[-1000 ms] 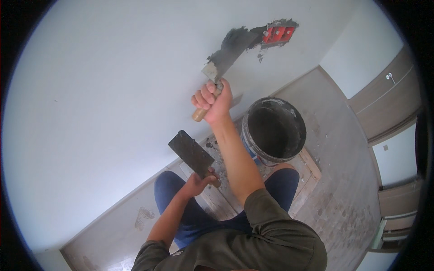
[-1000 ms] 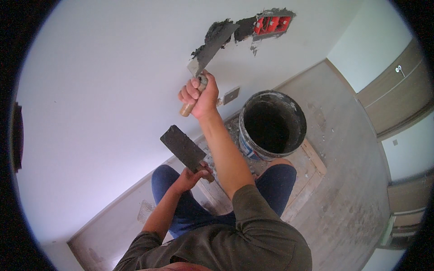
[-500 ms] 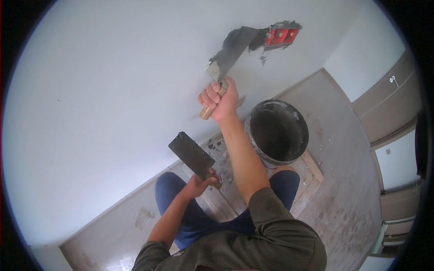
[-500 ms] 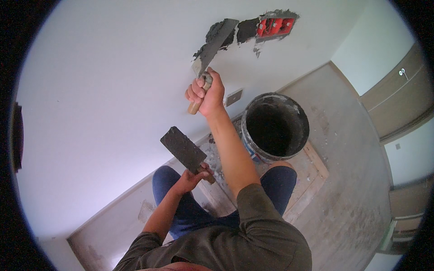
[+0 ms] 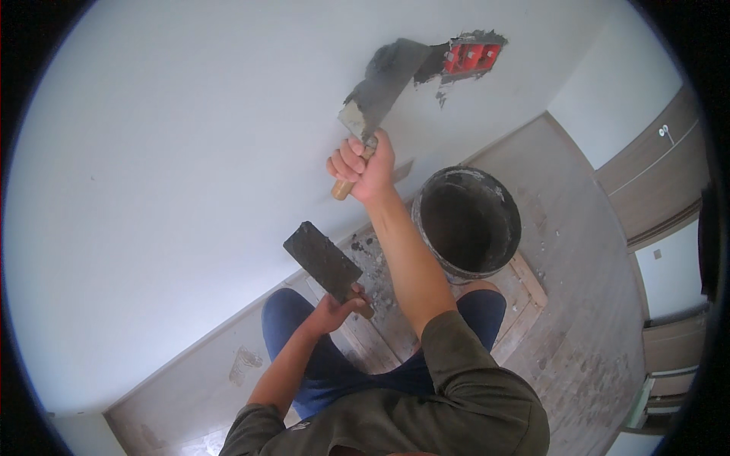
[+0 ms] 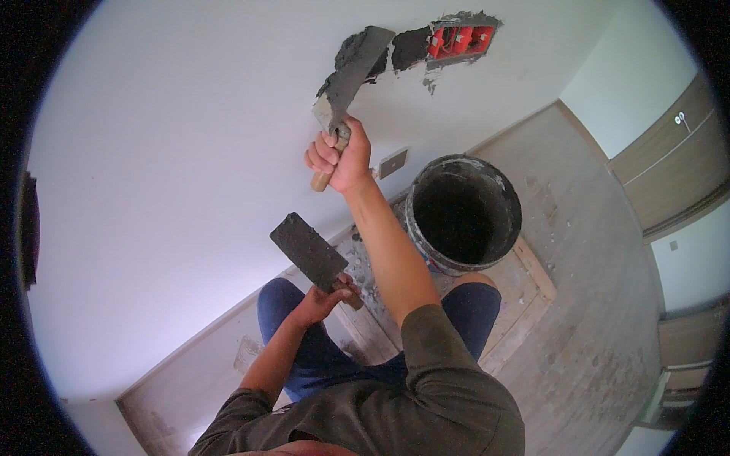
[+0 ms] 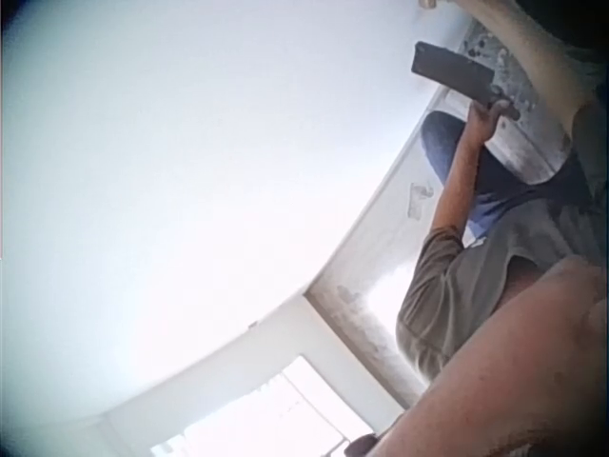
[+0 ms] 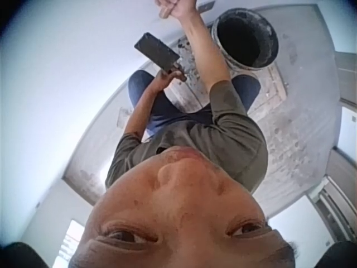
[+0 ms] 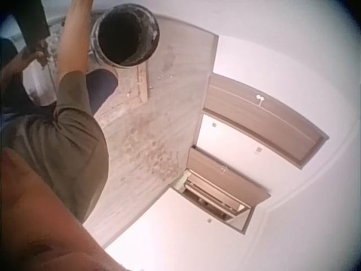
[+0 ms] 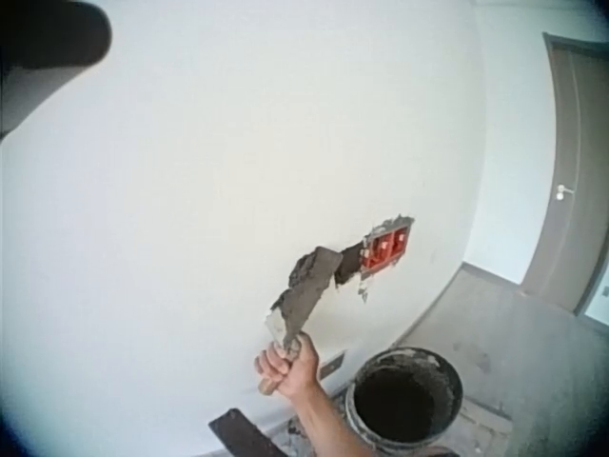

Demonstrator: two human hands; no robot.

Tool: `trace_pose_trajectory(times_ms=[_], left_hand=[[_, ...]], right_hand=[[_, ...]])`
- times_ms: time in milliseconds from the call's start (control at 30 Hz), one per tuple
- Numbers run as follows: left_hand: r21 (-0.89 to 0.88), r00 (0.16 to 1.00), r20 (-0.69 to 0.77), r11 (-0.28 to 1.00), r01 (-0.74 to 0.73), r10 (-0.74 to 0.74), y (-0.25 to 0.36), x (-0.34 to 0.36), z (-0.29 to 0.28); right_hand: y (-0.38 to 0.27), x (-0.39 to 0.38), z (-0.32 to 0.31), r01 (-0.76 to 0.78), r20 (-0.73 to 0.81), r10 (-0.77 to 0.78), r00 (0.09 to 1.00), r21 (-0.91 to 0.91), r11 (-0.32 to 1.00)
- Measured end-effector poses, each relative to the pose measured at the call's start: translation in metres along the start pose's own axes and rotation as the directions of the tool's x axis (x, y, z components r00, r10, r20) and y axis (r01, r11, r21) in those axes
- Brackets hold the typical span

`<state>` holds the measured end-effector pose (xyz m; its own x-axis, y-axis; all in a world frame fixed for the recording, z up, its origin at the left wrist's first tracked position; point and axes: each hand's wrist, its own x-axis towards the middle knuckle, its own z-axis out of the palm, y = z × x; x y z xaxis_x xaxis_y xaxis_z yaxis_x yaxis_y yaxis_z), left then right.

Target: Apply plaster to a wall to fill gaps around electrical boxes using a trowel and spatula.

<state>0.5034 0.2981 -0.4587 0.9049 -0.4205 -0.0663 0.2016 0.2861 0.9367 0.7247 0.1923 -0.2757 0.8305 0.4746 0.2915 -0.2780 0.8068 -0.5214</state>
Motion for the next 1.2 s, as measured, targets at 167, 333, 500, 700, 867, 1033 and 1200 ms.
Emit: trace_pose_trajectory(times_ms=[167, 333, 500, 700, 867, 1033, 1200], left_hand=[[-0.052, 1.0, -0.023, 0.998, 0.02, -0.021, 0.015, -0.002, 0.006], [-0.099, 1.0, 0.022, 0.995, -0.01, 0.012, 0.028, -0.012, 0.015], [-0.239, 0.986, 0.116, 0.961, 0.141, -0.116, 0.046, 0.0, 0.027], [-0.416, 0.938, 0.328, 0.875, 0.246, -0.108, 0.1, 0.058, 0.05], [-0.325, 0.865, 0.47, 0.877, 0.355, -0.176, 0.124, 0.111, 0.068], [-0.247, 0.853, 0.485, 0.905, 0.346, -0.194, 0.127, 0.139, 0.106], [-0.229, 0.836, 0.504, 0.899, 0.373, -0.219, 0.11, 0.171, 0.122]], right_hand=[[-0.005, -0.002, -0.002, -0.004, 0.158, -0.012, 0.987, 0.103, 0.995], [-0.021, -0.044, -0.012, -0.039, 0.285, -0.021, 0.958, 0.203, 0.978], [-0.056, -0.122, -0.03, -0.108, 0.268, 0.077, 0.96, 0.099, 0.989], [-0.089, -0.193, -0.013, -0.113, -0.22, 0.073, 0.973, -0.175, 0.978], [-0.111, -0.23, -0.033, -0.138, -0.549, -0.07, 0.833, -0.328, 0.935], [-0.141, -0.234, -0.007, -0.328, -0.707, -0.268, 0.655, -0.585, 0.742], [-0.175, -0.25, -0.019, -0.618, -0.729, -0.307, 0.612, -0.682, 0.391]])
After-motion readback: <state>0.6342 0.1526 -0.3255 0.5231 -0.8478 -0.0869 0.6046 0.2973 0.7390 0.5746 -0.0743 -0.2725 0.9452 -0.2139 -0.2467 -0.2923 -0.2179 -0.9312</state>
